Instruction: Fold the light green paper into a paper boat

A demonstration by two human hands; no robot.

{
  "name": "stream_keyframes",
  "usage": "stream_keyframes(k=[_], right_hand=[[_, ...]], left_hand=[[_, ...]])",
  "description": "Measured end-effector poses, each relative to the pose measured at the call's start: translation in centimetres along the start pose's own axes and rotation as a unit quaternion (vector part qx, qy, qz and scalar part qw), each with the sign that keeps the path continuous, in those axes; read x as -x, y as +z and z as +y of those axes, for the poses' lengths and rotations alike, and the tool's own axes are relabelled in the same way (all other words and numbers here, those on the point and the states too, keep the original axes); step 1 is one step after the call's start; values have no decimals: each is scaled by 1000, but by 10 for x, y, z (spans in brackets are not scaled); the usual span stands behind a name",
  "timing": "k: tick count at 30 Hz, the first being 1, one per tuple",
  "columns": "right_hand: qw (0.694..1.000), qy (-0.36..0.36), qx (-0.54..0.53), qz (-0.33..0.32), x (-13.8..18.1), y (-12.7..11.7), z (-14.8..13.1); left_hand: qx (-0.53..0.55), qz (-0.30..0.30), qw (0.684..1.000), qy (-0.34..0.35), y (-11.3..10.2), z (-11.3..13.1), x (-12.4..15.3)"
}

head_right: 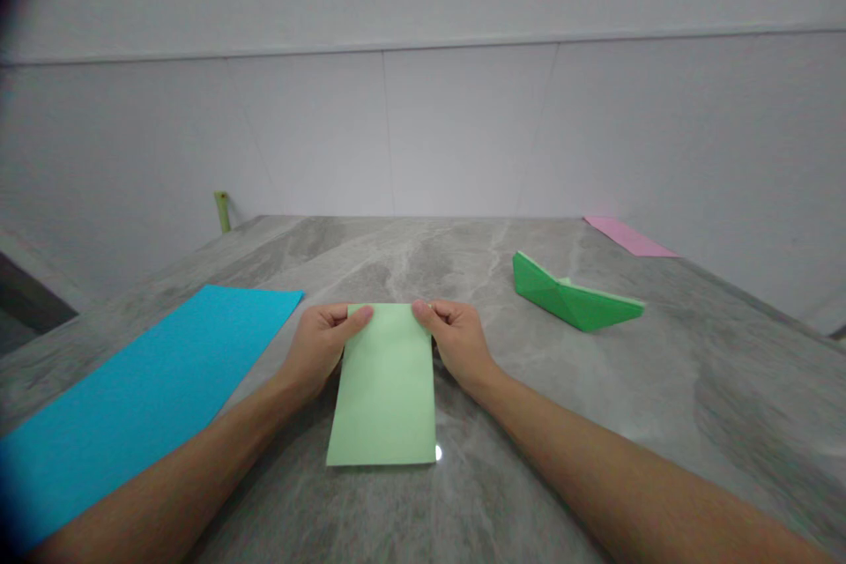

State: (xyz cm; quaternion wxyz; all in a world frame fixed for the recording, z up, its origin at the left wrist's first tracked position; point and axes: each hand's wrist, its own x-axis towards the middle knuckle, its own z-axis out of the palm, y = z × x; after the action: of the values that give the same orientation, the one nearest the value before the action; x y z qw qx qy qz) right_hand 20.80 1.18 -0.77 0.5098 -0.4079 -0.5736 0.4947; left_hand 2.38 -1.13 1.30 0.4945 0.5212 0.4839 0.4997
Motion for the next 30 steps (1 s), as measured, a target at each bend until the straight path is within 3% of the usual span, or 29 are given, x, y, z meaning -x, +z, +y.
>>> stream_keyframes(k=[23,30], right_hand=[[999,-7,-13,29,2,0,3],[999,-23,36,-4,2,-2,1]], left_hand=[[191,-51,979,-44,4,-2,-2],[100,-20,993,-65,3,3,-2]])
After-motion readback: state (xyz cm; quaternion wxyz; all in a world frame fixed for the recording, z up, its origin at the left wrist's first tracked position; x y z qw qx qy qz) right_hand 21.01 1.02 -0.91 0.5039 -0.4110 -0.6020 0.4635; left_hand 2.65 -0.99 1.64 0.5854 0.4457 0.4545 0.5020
